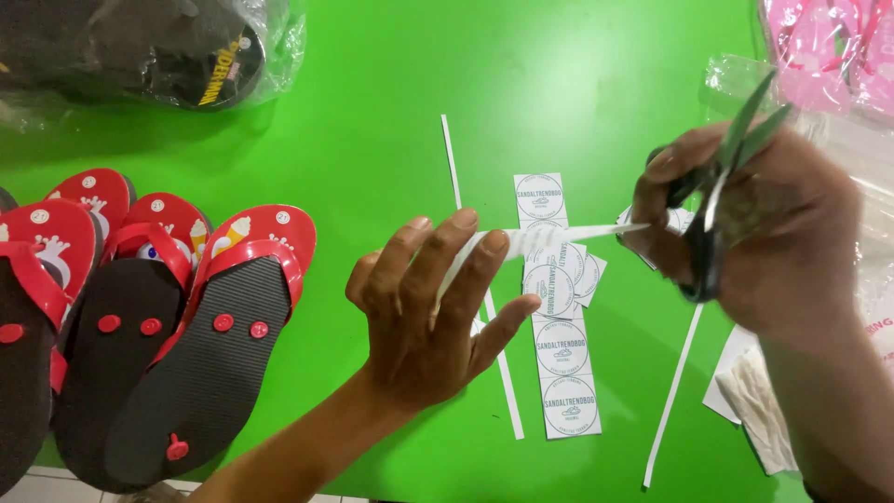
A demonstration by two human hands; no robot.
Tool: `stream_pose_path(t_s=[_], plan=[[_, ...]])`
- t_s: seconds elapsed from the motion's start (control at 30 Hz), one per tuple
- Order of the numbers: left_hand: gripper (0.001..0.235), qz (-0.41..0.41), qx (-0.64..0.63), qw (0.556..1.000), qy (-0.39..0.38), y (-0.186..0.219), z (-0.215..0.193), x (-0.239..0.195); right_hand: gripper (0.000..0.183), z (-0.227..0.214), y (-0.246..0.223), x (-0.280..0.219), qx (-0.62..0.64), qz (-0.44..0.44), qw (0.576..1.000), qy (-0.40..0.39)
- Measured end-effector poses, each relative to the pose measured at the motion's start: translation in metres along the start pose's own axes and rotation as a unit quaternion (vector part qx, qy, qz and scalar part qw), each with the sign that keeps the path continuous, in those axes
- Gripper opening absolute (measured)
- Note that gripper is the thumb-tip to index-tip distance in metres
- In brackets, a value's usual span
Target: Cutting circular paper labels from a printed sheet using scissors and stacking them on a work surface.
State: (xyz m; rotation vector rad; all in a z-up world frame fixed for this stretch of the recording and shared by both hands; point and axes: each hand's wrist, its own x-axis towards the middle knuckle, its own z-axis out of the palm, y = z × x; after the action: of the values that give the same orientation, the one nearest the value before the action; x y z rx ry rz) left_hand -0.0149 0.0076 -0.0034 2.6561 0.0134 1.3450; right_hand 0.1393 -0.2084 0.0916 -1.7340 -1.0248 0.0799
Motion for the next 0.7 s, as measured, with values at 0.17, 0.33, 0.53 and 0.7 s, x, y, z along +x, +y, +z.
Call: stream_pose_path(t_s=[0.17, 0.33, 0.53, 0.7], plan=[[0.022, 0.026, -0.021, 0.998, -0.046, 0.003, -0.009, 0.019, 0.037, 0.031, 0.001, -0.026, 0.091, 0.070, 0.993, -0.035], [0.018, 0.015, -0.065, 0.994, -0.087, -0.002, -0.011, 0.027, 0.037, 0.042, 0.009, -0.033, 0.153, 0.120, 0.981, -0.028], [0.014, -0.075, -0.144, 0.970, -0.183, -0.008, -0.003, 0.025, 0.040, 0.037, 0.016, -0.049, 0.084, 0.152, 0.984, 0.032], [0.021, -0.114, -0.219, 0.948, -0.203, -0.009, 0.003, 0.023, 0.043, 0.045, 0.029, -0.085, 0.084, 0.202, 0.976, -0.002]])
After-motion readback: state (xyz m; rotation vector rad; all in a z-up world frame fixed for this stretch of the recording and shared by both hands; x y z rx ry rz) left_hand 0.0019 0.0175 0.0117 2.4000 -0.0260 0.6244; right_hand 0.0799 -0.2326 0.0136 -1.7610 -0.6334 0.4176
